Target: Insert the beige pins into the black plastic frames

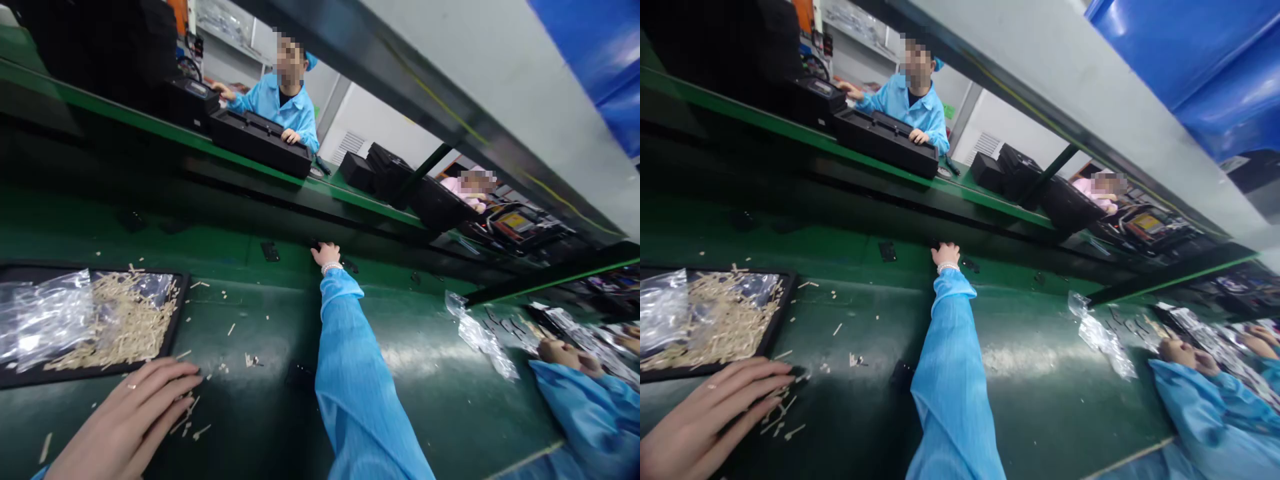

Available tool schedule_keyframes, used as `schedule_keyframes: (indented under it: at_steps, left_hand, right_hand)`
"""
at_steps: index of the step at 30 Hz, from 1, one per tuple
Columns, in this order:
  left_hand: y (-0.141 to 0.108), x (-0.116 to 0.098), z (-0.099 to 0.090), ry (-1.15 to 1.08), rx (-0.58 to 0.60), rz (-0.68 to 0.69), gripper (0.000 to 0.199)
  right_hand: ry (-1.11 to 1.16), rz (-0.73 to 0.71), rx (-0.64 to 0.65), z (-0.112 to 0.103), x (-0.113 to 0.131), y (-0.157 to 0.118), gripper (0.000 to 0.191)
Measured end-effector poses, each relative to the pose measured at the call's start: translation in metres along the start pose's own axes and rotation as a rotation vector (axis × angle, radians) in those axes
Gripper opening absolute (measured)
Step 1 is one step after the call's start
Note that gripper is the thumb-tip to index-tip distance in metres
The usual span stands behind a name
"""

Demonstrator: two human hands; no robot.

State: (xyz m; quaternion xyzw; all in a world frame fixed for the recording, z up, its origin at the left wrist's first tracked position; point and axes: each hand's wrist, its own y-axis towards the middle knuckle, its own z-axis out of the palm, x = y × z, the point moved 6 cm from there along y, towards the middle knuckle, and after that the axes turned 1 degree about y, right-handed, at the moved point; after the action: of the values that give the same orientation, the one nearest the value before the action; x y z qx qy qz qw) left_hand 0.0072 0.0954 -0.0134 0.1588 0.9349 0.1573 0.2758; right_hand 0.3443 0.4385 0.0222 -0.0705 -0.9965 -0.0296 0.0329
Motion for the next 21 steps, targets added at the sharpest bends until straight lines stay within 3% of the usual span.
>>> schedule_keyframes:
  at_steps: [2,4,6,10,15,21]
  left_hand:
    - [0.018,-0.013,-0.003,0.001,-0.003,0.022,0.038]
    - [0.038,-0.031,0.0,-0.019,0.039,0.169,0.035]
    - [0.055,-0.044,0.014,-0.006,0.185,0.27,0.034]
    - [0.076,-0.06,0.048,0.178,0.376,0.277,0.033]
    - [0.085,-0.077,0.076,0.261,0.4,0.284,0.031]
    - [0.085,-0.08,0.091,0.27,0.396,0.327,0.035]
  right_hand:
    - [-0.027,-0.022,0.014,0.0,-0.001,0.001,0.034]
    - [-0.049,-0.042,0.025,-0.001,-0.002,0.002,0.034]
    - [-0.071,-0.048,0.026,-0.003,-0.002,0.0,0.034]
    - [-0.082,-0.053,0.017,-0.008,-0.003,-0.003,0.033]
    - [-0.06,-0.044,0.018,-0.014,-0.011,-0.006,0.034]
    - [-0.009,-0.04,0.002,-0.029,-0.016,-0.014,0.035]
